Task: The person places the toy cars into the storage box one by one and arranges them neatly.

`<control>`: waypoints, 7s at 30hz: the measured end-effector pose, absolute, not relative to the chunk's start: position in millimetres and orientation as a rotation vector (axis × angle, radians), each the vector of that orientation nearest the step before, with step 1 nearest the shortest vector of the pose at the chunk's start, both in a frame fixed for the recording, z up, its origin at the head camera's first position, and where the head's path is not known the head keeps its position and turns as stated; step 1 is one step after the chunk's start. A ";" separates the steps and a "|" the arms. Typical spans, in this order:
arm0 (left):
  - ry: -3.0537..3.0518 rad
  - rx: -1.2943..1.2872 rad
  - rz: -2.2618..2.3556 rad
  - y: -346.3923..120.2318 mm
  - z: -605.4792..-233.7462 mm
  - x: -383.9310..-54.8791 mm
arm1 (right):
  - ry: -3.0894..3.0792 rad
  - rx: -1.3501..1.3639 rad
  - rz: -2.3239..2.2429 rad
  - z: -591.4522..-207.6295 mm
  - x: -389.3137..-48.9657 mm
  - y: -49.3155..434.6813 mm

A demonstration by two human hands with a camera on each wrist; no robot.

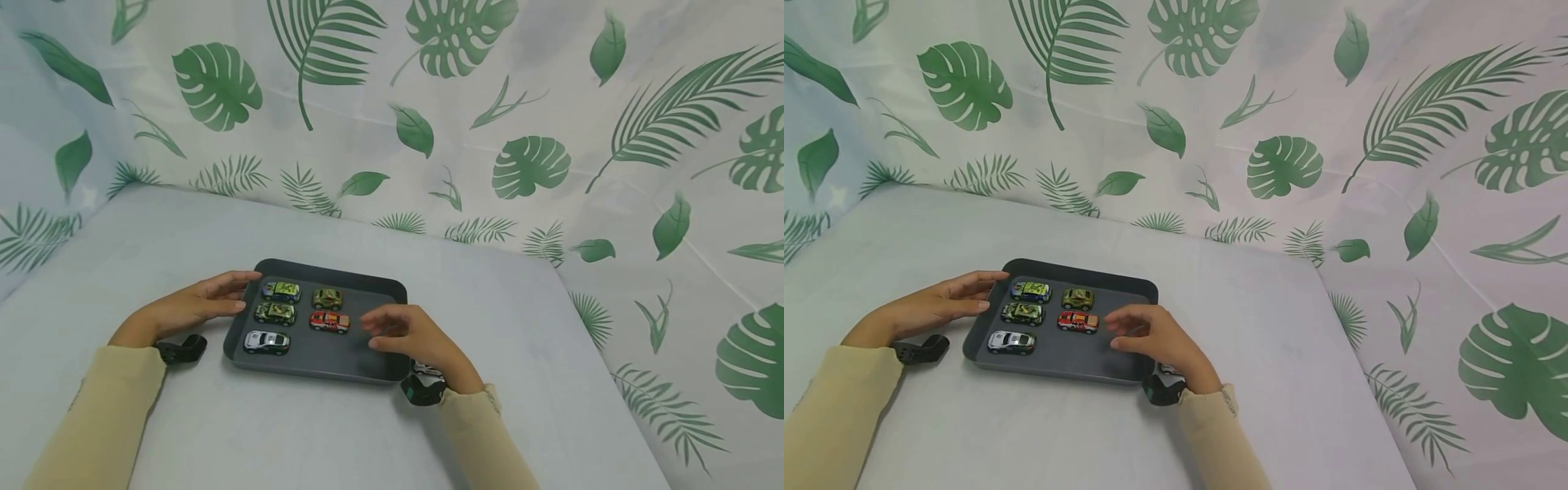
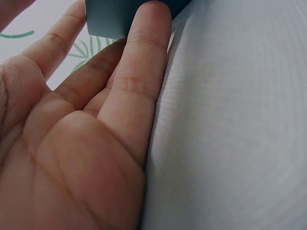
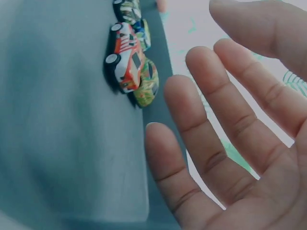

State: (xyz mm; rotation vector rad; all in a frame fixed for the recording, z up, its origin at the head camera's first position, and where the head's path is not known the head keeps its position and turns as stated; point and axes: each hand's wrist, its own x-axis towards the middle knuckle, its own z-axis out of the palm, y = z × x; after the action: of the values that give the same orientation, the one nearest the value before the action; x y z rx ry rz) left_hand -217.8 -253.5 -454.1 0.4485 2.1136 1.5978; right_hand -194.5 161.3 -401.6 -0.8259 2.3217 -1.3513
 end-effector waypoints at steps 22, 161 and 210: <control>2.147 0.466 1.568 -255.7 -451.8 -216.3 | 2.330 -0.666 -1.558 -406.9 -176.3 192.7; 2.112 0.452 1.583 -253.2 -452.4 -216.5 | 2.529 -0.938 -1.168 -392.5 -183.0 223.7; 2.110 0.452 1.577 -253.5 -453.9 -216.7 | 2.547 -0.885 -1.200 -406.3 -178.6 146.6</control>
State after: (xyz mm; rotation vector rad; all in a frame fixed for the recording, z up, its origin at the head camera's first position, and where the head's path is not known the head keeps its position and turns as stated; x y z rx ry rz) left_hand -216.7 -253.5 -453.9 0.4524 2.1099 1.5774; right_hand -178.6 146.6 -406.3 -0.8850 2.5467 -1.2001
